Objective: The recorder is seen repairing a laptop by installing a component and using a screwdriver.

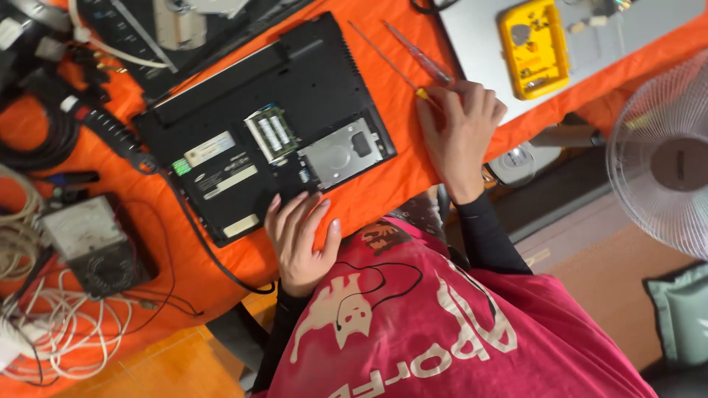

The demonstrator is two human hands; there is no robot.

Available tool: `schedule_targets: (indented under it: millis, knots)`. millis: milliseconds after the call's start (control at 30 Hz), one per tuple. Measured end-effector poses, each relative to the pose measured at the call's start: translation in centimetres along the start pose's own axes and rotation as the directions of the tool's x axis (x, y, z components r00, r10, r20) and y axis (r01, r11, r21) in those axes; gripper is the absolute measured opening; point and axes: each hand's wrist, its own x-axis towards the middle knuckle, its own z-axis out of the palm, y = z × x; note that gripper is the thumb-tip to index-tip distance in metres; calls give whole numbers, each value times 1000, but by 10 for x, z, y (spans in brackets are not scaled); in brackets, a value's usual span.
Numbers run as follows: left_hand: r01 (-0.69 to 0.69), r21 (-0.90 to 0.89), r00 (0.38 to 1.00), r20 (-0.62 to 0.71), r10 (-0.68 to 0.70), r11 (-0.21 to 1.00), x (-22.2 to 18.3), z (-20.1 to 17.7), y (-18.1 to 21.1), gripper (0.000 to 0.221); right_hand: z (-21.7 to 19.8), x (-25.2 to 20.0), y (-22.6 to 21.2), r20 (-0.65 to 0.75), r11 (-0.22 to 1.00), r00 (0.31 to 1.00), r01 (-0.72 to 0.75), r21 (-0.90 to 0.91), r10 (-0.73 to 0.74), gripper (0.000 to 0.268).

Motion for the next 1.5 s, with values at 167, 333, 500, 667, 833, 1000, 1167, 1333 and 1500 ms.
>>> schedule_targets:
  millis: [167,333,500,667,833,1000,1167,1333,1500]
  knots:
    - [-140,209,990,17,140,968,-1,8,-7,32,1,2,9,-23,988,1000,5,156,-2,20]
    - [-165,342,983,132,126,925,3,19,-4,57,2,9,29,62,893,993,59,446,-96,19]
    - [-171,435,959,280,48,884,-12,25,-14,62,7,13,46,72,746,953,180,641,-293,23]
    - [-170,466,937,349,-4,868,-13,25,-15,57,13,8,46,49,672,967,137,728,-251,25]
    - [-229,473,938,342,63,851,-17,27,-18,40,12,2,42,-67,701,990,138,699,-128,25]
    - [-257,597,948,308,79,760,-17,32,-24,38,10,-9,35,-150,693,984,175,699,-98,23]
    - [-282,610,955,255,153,741,0,26,-9,49,8,-30,43,-260,654,934,40,756,244,26]
    - [-256,631,963,235,133,732,5,23,-2,48,-2,-10,63,-365,598,857,85,797,365,31]
    - [-238,563,967,217,137,791,15,17,13,45,-5,-2,69,-411,617,834,111,779,369,33]
